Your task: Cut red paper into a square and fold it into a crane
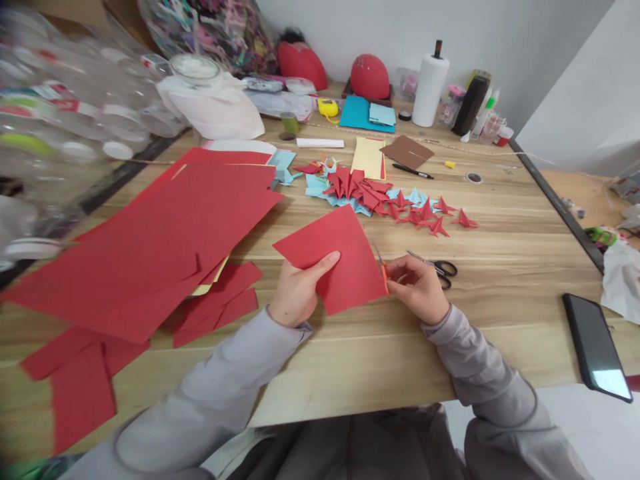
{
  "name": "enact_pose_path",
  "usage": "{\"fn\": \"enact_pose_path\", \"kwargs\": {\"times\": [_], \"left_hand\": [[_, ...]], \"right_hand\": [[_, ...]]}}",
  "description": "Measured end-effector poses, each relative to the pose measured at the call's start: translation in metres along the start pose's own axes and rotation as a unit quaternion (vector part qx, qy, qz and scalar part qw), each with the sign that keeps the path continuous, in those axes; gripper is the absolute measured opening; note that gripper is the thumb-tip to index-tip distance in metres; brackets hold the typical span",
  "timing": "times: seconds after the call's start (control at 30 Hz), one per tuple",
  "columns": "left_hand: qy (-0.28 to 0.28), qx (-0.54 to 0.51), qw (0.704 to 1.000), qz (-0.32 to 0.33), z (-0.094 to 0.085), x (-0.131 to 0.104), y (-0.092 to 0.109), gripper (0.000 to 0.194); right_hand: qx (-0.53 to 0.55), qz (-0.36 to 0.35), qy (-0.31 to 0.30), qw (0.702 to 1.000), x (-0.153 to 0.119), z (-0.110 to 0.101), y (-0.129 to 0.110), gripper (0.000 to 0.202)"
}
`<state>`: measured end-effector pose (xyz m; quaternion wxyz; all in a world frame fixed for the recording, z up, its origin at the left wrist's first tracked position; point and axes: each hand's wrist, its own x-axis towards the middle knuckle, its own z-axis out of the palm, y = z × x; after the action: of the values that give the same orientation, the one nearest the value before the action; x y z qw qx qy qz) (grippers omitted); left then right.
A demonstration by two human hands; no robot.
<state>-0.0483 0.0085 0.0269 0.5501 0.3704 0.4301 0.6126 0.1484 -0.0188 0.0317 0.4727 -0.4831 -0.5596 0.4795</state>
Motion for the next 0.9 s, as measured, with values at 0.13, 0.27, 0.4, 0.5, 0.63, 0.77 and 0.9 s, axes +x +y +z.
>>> {"fn": "enact_pose_path", "kwargs": {"times": [0.13,0.27,0.4,0.5,0.63,0.77,0.9], "left_hand": [[0.027,0.019,0.998,0.060,-0.004,0.005,-0.001,0.031],[0.028,0.036,0.996,0.074,-0.006,0.007,-0.001,0.033],[0.016,0.042,0.996,0.074,-0.007,0.007,0.001,0.033],[0.010,0.025,0.998,0.062,-0.006,0.006,0.002,0.035],[0.027,-0.003,0.999,0.037,-0.003,0.005,0.005,0.036],[0.043,-0.033,0.998,0.026,-0.002,0.007,0.010,0.038],[0.052,-0.053,0.997,0.027,-0.001,0.008,0.011,0.037]], "right_hand": [[0.023,0.021,-0.034,0.999,0.002,-0.002,0.000,0.031],[0.016,0.035,-0.058,0.998,0.002,-0.001,0.000,0.029],[0.030,0.038,-0.070,0.996,0.002,-0.001,0.000,0.027],[0.056,0.040,-0.090,0.994,0.002,-0.001,-0.001,0.024],[0.071,0.043,-0.104,0.991,0.002,-0.001,-0.002,0.024],[0.076,0.044,-0.097,0.991,0.002,-0.002,-0.002,0.028],[0.084,0.048,-0.100,0.990,0.002,0.000,-0.003,0.029]]}}
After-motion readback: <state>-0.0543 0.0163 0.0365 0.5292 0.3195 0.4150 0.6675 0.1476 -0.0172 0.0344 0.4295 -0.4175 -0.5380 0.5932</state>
